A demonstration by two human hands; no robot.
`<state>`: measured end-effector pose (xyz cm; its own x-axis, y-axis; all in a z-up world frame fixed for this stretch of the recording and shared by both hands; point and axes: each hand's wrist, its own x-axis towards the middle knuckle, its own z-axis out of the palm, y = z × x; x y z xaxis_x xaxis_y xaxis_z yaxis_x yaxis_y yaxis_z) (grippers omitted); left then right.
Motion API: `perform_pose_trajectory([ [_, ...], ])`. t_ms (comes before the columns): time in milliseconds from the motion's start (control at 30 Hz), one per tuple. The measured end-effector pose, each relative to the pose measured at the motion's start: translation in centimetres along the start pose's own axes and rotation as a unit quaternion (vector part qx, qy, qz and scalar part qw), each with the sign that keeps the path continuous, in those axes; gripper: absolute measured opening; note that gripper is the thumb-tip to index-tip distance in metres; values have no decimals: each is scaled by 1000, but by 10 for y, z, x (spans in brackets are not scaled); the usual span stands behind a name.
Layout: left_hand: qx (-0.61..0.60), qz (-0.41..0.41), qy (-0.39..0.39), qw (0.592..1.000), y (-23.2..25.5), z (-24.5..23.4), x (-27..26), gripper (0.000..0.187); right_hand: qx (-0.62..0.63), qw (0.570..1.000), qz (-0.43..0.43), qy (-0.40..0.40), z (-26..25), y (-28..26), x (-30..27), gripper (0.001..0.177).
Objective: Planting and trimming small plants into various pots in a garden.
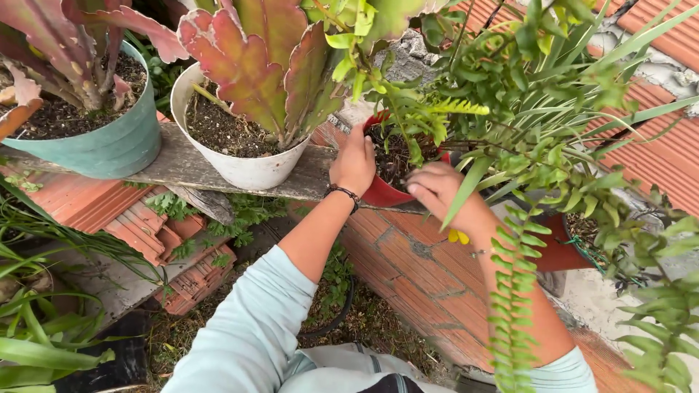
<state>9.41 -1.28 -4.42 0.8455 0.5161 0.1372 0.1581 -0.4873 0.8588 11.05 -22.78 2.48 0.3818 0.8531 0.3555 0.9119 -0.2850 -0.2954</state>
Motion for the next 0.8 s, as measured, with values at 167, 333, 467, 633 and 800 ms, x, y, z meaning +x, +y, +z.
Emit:
perform_pose_trajectory([
  [167,-23,19,18,999,-5,5,2,38,-15,999,15,-32,-4,-16,12,36],
  [333,-32,35,29,998,-1,0,-3,38,-132,986,-106,14,6,12,10,36],
  [467,-19,36,27,999,-2,2,-2,38,53,983,161,-68,-13,23,4,30],
  [633,-11,39,34,999,-1,-1,-3,37,44,996,-48,-55,-7,44,2,30],
  [800,-4,30,11,999,4,-6,-4,32,-17,990,-81,-115,-23,24,13,40],
])
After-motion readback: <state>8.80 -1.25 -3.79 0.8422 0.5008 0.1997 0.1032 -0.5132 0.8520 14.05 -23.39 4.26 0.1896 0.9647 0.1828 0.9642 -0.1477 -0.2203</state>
